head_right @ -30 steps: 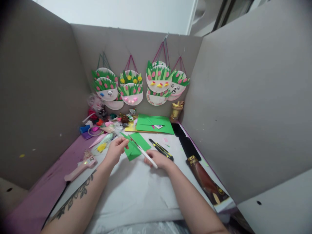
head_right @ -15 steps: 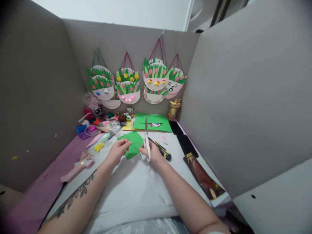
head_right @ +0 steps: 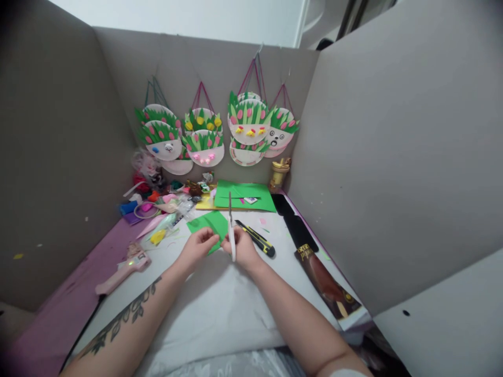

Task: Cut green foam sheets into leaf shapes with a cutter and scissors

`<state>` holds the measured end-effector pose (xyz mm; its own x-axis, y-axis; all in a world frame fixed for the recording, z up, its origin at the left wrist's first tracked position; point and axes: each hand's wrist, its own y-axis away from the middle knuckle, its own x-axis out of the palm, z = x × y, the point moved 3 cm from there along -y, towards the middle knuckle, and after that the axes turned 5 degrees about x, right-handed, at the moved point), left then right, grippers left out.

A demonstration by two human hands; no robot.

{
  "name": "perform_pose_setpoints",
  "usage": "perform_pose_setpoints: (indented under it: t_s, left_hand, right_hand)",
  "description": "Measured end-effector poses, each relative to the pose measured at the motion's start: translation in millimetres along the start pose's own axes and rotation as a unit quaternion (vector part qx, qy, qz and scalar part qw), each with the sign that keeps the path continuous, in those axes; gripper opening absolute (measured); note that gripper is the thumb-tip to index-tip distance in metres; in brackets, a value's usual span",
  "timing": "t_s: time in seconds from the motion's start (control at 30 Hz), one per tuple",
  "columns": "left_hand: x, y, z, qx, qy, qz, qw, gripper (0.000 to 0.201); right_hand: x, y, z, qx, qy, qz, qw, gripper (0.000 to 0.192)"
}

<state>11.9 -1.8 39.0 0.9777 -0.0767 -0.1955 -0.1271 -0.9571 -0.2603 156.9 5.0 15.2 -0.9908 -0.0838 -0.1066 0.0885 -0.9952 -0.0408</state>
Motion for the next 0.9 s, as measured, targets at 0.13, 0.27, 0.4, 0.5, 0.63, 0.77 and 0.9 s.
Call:
perform_pose_setpoints:
  t_s: [0.13,0.27,0.4,0.5,0.63,0.77,0.9]
  left_hand:
    - [-10.9,4,-10,0.138,-0.149,-0.055,0.978,0.021]
    - [-16.4,12,-18,0.345,-0.339,-0.073,0.872,0.018]
    - [-8.9,18,-21,0.462,-0.45,-0.029,0.763,0.018]
    - [-2.6,20,-24,0.5,-0.481,-0.002,0.72,0.018]
    - [0.6,20,-22,0.505,-0.483,0.024,0.715,0.02]
    - [0.4,19,-16,0.495,-0.469,0.04,0.731,0.024]
    - [2.7,18,-10,0.464,-0.431,0.053,0.773,0.026]
  right_hand:
    - [-6,1,3,-0.029,-0.019,-0.048,0.998,0.029]
    - [-9,3,5,-0.015,-0.092,-0.042,0.995,0.024]
    - [0,4,3,0.03,-0.176,0.017,0.984,0.021]
    - [3,3,0,0.056,-0.215,0.01,0.975,0.022]
    - [1,1,-4,0.073,-0.236,-0.007,0.969,0.025]
    - [-1,1,-5,0.08,-0.237,-0.015,0.968,0.026]
    - [-3,-2,-5,0.07,-0.236,-0.04,0.968,0.026]
